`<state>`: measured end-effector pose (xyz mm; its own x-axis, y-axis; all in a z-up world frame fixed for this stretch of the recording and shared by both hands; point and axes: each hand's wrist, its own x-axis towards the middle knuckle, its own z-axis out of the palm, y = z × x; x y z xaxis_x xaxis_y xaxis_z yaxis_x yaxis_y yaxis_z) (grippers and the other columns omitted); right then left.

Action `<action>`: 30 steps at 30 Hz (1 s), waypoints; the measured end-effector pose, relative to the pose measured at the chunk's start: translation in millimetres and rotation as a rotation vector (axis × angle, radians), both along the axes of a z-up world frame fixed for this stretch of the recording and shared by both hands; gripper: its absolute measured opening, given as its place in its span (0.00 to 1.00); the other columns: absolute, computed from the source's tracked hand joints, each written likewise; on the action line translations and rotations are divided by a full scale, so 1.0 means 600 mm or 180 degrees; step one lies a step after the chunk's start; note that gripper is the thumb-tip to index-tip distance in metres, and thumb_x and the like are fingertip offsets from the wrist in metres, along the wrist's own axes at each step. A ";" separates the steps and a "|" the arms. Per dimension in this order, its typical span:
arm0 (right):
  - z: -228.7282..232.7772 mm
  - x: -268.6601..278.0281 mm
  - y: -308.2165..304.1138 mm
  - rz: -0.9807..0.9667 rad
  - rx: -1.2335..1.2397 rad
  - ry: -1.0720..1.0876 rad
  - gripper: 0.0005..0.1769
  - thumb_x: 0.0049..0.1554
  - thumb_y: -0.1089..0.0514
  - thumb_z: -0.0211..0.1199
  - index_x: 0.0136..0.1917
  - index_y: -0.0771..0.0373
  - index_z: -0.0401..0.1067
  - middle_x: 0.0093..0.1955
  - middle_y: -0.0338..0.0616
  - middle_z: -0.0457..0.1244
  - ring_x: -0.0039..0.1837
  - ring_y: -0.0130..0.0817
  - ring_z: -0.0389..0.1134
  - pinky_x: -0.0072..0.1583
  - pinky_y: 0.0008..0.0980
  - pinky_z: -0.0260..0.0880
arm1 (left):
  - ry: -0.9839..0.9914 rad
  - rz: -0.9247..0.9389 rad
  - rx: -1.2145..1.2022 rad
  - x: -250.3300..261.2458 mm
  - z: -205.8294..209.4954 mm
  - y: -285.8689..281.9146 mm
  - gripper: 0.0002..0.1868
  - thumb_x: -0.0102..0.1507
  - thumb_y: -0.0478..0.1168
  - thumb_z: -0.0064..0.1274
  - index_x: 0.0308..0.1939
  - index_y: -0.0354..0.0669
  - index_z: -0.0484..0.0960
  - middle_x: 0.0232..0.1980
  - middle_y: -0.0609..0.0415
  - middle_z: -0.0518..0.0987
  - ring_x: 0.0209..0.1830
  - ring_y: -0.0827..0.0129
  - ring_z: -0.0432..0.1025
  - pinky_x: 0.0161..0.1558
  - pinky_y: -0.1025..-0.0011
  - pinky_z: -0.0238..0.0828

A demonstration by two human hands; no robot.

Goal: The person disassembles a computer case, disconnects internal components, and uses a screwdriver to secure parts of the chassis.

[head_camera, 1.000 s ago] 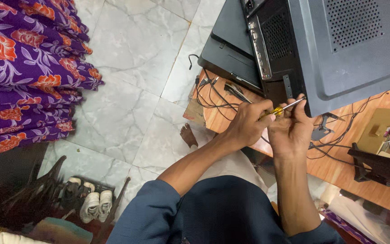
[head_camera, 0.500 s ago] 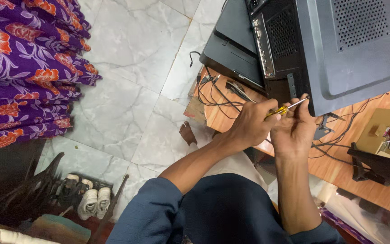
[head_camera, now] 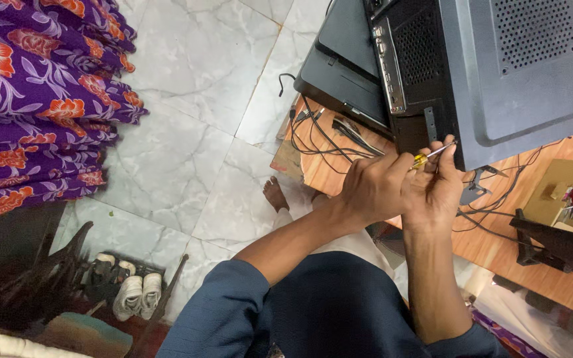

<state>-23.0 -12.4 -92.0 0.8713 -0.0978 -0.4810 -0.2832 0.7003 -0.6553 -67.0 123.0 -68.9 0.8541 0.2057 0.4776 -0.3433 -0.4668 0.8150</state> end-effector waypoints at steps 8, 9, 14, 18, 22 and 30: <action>-0.012 0.002 -0.011 0.0118 0.0102 -0.0185 0.12 0.68 0.55 0.61 0.62 0.61 0.73 0.50 0.40 0.68 0.50 0.30 0.68 0.58 0.30 0.72 | -0.0711 0.0170 0.0818 -0.009 -0.001 0.011 0.18 0.55 0.30 0.57 0.47 0.19 0.80 0.28 0.50 0.70 0.24 0.66 0.70 0.25 0.69 0.69; -0.009 0.001 -0.009 0.0139 0.0082 -0.0200 0.12 0.68 0.54 0.61 0.62 0.60 0.73 0.51 0.40 0.68 0.51 0.30 0.68 0.58 0.30 0.72 | -0.0782 0.0227 0.0924 -0.010 -0.001 0.011 0.14 0.58 0.29 0.57 0.45 0.21 0.80 0.28 0.50 0.71 0.24 0.67 0.69 0.25 0.70 0.68; 0.013 -0.011 0.006 0.0349 -0.0378 -0.0120 0.16 0.64 0.49 0.59 0.59 0.60 0.72 0.50 0.40 0.68 0.52 0.32 0.69 0.58 0.32 0.73 | -0.1322 0.0643 0.1326 0.002 -0.013 0.005 0.04 0.65 0.28 0.58 0.41 0.27 0.81 0.34 0.47 0.77 0.24 0.69 0.69 0.24 0.71 0.68; 0.008 -0.024 -0.004 0.0593 -0.0485 0.0148 0.14 0.68 0.52 0.60 0.58 0.65 0.71 0.50 0.42 0.67 0.52 0.30 0.69 0.57 0.28 0.72 | -0.1696 0.0654 0.1812 0.010 -0.021 0.018 0.06 0.65 0.27 0.59 0.45 0.26 0.81 0.39 0.42 0.78 0.33 0.62 0.76 0.32 0.72 0.76; -0.001 -0.014 -0.029 0.0795 -0.0775 -0.0510 0.08 0.71 0.61 0.63 0.51 0.69 0.72 0.47 0.45 0.66 0.47 0.31 0.67 0.52 0.27 0.70 | -0.1675 0.0402 0.1908 0.003 0.003 0.029 0.10 0.64 0.30 0.57 0.47 0.24 0.82 0.44 0.38 0.79 0.38 0.56 0.79 0.38 0.70 0.79; 0.018 -0.013 -0.010 0.0643 -0.0774 -0.0659 0.09 0.67 0.63 0.62 0.51 0.74 0.74 0.46 0.52 0.69 0.47 0.38 0.71 0.53 0.31 0.74 | 0.1261 -0.0230 -0.1179 -0.045 0.071 0.022 0.15 0.67 0.41 0.54 0.48 0.28 0.79 0.31 0.40 0.80 0.28 0.52 0.80 0.33 0.62 0.77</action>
